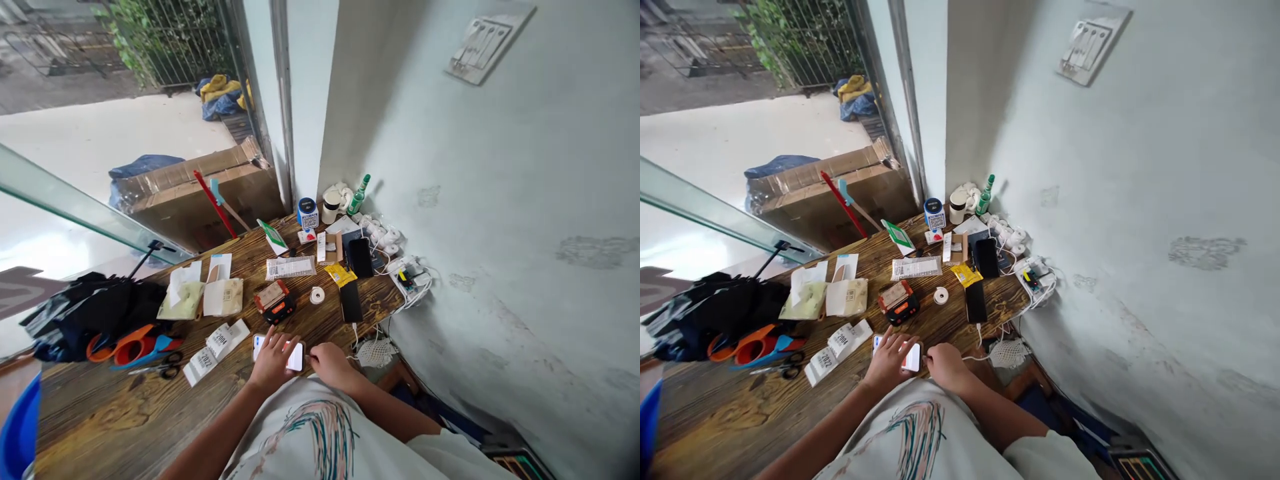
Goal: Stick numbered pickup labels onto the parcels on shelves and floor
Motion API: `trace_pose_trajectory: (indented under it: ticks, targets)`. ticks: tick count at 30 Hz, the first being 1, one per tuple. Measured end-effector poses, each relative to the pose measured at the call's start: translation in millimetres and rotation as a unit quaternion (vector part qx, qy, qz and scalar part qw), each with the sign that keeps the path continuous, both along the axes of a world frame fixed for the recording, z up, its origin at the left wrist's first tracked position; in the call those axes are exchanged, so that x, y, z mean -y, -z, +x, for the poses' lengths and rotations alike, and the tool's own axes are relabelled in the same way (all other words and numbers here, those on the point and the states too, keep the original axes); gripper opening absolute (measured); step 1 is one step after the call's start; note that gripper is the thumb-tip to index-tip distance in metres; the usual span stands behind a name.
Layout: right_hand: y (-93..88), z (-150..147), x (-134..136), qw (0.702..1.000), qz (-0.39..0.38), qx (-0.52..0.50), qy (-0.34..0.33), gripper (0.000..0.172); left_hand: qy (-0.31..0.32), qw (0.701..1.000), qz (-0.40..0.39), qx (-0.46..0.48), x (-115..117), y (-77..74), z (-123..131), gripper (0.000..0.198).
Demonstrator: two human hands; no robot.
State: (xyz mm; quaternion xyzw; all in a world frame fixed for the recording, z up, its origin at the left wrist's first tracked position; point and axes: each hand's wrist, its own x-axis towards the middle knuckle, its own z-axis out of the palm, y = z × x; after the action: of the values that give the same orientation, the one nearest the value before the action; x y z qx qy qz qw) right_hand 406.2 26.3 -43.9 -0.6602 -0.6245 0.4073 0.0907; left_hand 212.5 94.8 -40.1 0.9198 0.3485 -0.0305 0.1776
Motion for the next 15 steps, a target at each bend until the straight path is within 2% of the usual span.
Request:
trace_pose_trajectory:
  ticks: [4, 11, 15]
  targets:
    - [7.2, -1.1, 2.4, 0.999, -0.002, -0.037, 0.024, 0.021, 0.018, 1.0, 0.006, 0.011, -3.5, -3.9, -1.2, 0.068]
    - [17.6, 1.7, 2.7, 0.989, 0.006, -0.127, 0.072, 0.033, 0.079, 0.995, 0.056, -0.015, -20.3, -8.0, 11.0, 0.067]
    - [21.5, 16.8, 15.7, 0.971, 0.094, -0.209, 0.066, 0.035, 0.127, 0.986, 0.109, -0.018, -34.9, -22.7, 13.5, 0.066]
